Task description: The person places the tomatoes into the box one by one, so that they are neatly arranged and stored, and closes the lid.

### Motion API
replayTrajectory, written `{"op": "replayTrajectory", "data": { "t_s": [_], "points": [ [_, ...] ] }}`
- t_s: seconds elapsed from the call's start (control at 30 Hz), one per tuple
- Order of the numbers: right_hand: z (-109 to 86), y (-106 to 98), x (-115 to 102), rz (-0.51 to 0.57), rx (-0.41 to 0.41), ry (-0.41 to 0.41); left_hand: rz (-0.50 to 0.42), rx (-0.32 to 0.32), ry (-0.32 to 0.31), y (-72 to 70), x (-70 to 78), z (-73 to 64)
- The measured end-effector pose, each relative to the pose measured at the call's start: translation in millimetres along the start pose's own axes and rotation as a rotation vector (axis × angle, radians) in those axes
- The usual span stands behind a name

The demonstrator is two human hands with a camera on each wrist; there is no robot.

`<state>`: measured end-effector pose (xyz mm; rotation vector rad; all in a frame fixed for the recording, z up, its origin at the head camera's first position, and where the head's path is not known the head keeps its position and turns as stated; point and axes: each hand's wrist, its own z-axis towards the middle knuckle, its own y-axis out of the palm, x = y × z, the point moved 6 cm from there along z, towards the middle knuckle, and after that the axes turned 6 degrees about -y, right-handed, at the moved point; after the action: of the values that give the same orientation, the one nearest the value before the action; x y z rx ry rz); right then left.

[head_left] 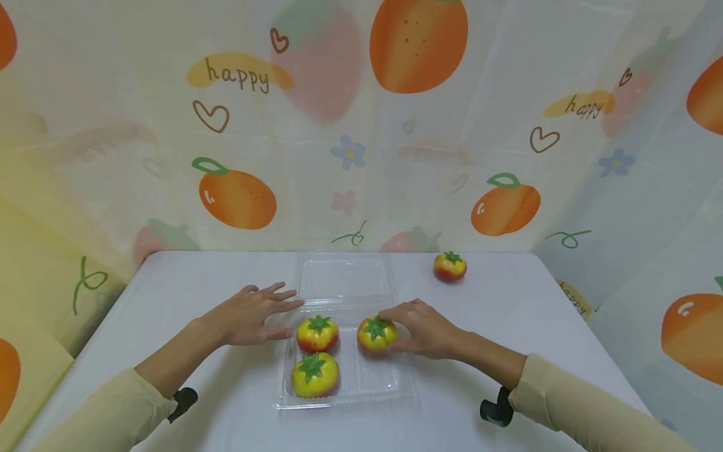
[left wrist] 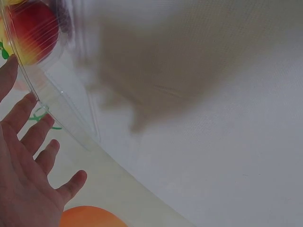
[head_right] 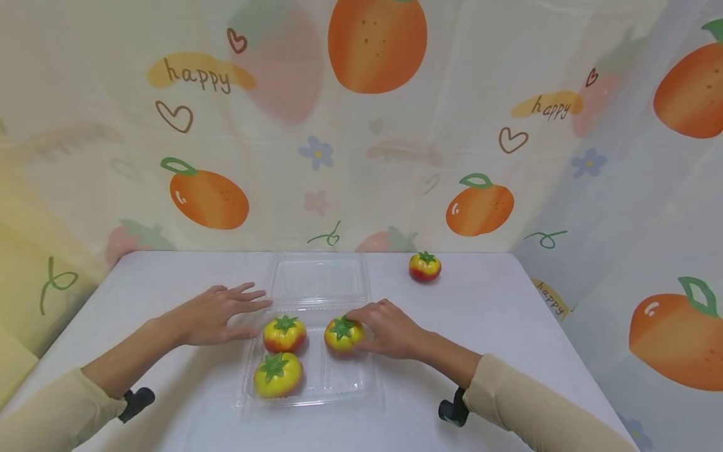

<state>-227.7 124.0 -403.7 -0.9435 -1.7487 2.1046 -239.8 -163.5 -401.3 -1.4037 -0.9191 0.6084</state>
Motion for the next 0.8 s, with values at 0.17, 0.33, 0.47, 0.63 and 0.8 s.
{"op": "replayTrajectory", "data": {
  "t_s": [0.17, 0.33, 0.47, 0.63, 0.8],
  "points": [
    [-1.3, 0.2, -1.3, -0.012, 0.018, -0.007, 0.003, -0.004, -0.006, 0.3, 0.4, -0.3],
    [-1.1, 1.3, -1.4, -0.033, 0.048, -0.004, 0.0, 0.0, -0.005, -1.9, 2.0, -1.5],
    [-0.6, 1.1, -2.1, -0.042, 0.068, 0.005, 0.003, 0.002, -0.001, -2.6, 2.6, -1.7],
    [-0.3, 0.4, -2.1, -0.003, 0.066, 0.027, 0.007, 0.009, 0.01, -2.8, 2.4, -1.4],
    [-1.3, -0.4, 0.8, 0.046, 0.034, 0.07, 0.012, 0.015, 0.019, -2.5, 2.2, -0.9]
  ]
}}
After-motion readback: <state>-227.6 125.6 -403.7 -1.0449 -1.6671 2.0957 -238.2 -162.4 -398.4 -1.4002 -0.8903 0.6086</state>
